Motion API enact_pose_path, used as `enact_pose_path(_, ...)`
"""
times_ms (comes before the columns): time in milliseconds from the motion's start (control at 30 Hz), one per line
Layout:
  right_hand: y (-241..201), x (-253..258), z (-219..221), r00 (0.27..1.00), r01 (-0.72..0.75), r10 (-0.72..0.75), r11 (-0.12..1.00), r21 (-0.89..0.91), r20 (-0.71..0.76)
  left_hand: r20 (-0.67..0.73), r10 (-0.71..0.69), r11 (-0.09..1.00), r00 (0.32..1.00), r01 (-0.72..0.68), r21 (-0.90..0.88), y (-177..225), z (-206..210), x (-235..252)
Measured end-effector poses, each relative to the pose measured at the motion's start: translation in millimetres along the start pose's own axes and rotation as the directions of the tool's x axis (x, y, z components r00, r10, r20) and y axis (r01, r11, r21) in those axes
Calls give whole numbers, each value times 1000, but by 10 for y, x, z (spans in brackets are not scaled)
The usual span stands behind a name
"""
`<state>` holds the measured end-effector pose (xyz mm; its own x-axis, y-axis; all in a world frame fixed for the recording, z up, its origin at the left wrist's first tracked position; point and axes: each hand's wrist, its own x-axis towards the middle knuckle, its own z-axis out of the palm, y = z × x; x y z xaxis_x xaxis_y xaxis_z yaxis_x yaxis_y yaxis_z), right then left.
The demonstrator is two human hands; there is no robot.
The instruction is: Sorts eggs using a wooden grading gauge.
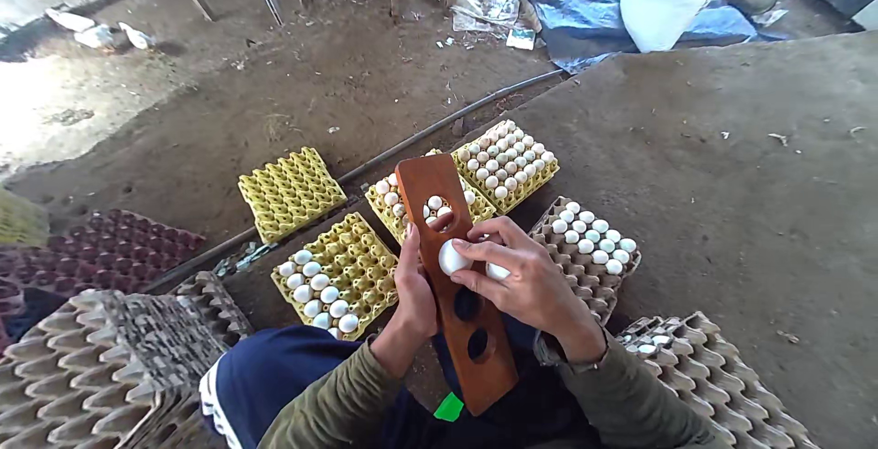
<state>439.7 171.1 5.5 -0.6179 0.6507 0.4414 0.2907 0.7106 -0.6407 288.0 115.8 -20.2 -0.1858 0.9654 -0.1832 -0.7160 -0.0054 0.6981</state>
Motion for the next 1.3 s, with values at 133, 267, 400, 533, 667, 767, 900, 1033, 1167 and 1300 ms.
enact_pose_path(133,59,-9,-39,1000,15,-16,999,46,27,5,-9,1000,1000,9,-18,-12,31,-5)
enact_pose_path(267,2,6,-57,995,-32,40,994,-100,88,6,5,999,1000,-5,37,-23,41,-6)
enact_pose_path(400,5,-11,-72,994,15,-3,995,-103,113,70,91,985,993,-100,138,-35,1,-26)
enact_pose_path(533,43,-114,-25,994,100,-98,993,-57,44,119,119,969,986,-142,202,-64,-21,-37)
enact_pose_path(667,127,-183,66,981,181,-184,982,-51,-63,150,149,916,977,-193,352,-44,-31,-14)
enact_pose_path(767,142,-233,48,974,187,-187,982,-6,-125,152,147,886,977,-198,420,-48,-55,-1)
enact_pose_path(900,126,-278,-105,972,159,-102,948,276,-212,147,170,885,974,-217,413,-35,-36,35)
enact_pose_path(1033,216,-464,-214,962,-9,194,722,692,-191,249,110,920,962,-193,341,2,-116,73)
enact_pose_path(1167,410,-969,-364,781,-196,624,273,942,-18,335,-65,964,940,-28,264,16,-232,177)
enact_pose_path(1300,725,-1720,-448,400,-301,915,77,951,53,334,-79,955,939,-25,297,29,-195,191)
